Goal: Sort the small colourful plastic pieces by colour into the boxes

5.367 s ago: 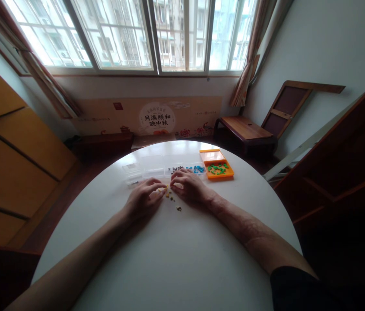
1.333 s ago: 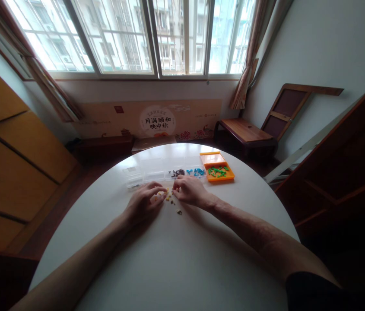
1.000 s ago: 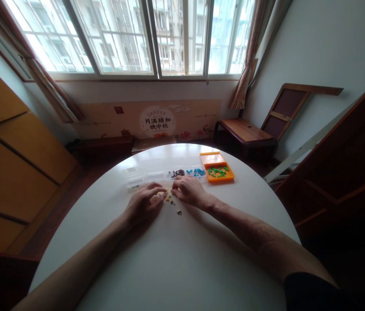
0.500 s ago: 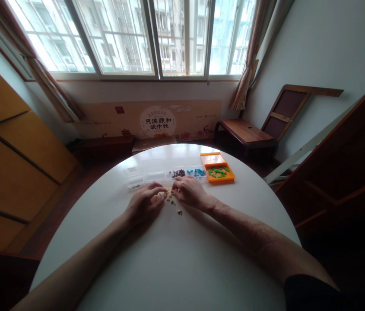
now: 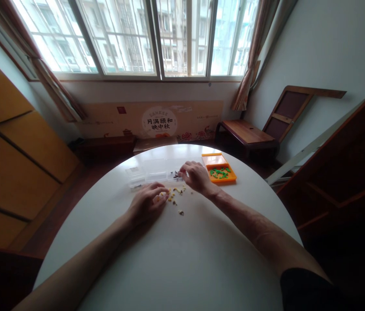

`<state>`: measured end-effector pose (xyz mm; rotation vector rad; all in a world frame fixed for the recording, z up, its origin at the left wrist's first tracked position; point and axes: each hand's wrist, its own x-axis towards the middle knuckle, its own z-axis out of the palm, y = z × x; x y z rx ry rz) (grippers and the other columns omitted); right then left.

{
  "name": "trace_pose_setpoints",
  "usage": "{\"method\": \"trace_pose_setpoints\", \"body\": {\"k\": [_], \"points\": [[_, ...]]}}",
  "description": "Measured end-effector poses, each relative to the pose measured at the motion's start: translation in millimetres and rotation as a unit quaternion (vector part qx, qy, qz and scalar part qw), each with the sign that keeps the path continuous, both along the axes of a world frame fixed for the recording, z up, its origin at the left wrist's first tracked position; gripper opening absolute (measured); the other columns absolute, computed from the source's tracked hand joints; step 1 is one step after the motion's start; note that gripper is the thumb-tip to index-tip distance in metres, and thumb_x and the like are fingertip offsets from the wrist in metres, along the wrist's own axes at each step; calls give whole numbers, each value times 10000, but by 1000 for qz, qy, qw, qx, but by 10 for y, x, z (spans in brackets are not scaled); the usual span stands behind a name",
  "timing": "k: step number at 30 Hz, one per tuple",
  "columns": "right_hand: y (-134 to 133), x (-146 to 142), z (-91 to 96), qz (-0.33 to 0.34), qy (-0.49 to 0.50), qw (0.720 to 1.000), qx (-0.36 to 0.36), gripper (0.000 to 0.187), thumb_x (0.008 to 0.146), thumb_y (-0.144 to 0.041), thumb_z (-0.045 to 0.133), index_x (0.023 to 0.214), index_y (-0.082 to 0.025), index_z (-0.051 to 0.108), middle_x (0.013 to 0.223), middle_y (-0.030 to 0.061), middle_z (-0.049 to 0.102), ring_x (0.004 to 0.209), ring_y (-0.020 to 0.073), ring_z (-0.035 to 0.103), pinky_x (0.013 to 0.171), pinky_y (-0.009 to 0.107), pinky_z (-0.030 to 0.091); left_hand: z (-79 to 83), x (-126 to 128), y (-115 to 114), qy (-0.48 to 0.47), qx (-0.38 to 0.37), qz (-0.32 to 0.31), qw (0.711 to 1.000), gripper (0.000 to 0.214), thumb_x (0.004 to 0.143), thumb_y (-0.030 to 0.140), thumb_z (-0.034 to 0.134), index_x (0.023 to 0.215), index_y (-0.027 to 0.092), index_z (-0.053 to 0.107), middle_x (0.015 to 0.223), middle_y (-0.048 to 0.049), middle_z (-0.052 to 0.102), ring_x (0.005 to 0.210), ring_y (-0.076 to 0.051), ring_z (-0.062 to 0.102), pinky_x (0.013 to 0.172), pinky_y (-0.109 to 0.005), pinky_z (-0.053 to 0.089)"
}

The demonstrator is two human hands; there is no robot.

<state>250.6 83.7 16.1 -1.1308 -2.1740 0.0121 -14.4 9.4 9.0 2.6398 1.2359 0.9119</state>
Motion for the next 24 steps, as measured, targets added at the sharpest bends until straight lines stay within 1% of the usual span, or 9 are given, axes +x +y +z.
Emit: {"method": "trace_pose_setpoints", "body": {"k": [4,5,8,10,13,15,18,21,24], "points": [[-139,13,-82,117,-43,992,-10,14,1015,-233,771,1012,-239,783,1074,55,762,983,222,683,949,370,507,-10,-5,5,7,-5,-1,1000,146,1018,259,693,1096,260,816,1155,-58,774,1020,-257,726,973,-410,539],[-179,10,-91,140,-54,989,-10,33,1016,-239,771,1041,-247,790,1093,59,760,1009,226,688,955,371,514,-13,-5,7,8,-5,-1,1000,146,1015,259,696,1098,261,816,1158,-58,774,1018,-258,726,971,-414,539],[-260,-13,-86,171,-79,982,-9,108,1019,-235,767,1119,-260,801,1107,65,750,1044,233,690,956,368,526,-17,-1,9,5,-2,-7,1000,157,1008,263,709,1119,268,820,1164,-57,775,1019,-261,727,966,-425,541],[-275,-38,-71,173,-86,981,-12,106,1023,-203,755,1100,-254,807,1092,62,745,1028,225,686,945,357,522,-18,2,6,1,4,-12,1000,157,1000,260,725,1122,273,823,1149,-53,778,1022,-258,728,966,-424,542],[-267,-74,-62,167,-87,982,-15,95,1032,-171,734,1009,-234,801,1054,56,737,982,206,673,912,334,512,-25,5,0,-11,23,-23,999,127,990,273,753,1091,279,830,1120,-47,786,1004,-246,732,949,-409,544],[-265,-90,-68,161,-92,983,-11,102,1039,-173,724,973,-224,783,1036,56,731,968,203,663,904,328,506,-35,6,-3,-17,40,-41,998,111,985,280,768,1073,287,834,1107,-41,792,981,-234,735,934,-397,545],[-268,-93,-76,152,-107,982,5,98,1048,-157,697,984,-209,751,1043,67,730,981,214,654,914,334,500,-49,12,-5,-19,67,-76,995,77,979,288,786,1040,290,833,1088,-32,803,965,-223,742,926,-384,545],[-232,-79,-70,118,-82,989,15,98,1073,-155,658,1020,-203,726,1061,71,748,981,222,653,920,347,492,-61,32,-8,-12,87,-96,991,48,975,314,809,1011,289,826,1059,-25,811,966,-223,753,927,-380,538],[-113,-57,-61,61,-17,998,22,100,1080,-167,654,1024,-214,722,1035,58,762,973,228,654,925,357,484,-70,65,-18,-10,89,-88,992,60,961,339,834,990,287,824,1034,-19,812,931,-223,753,911,-383,534]]}}
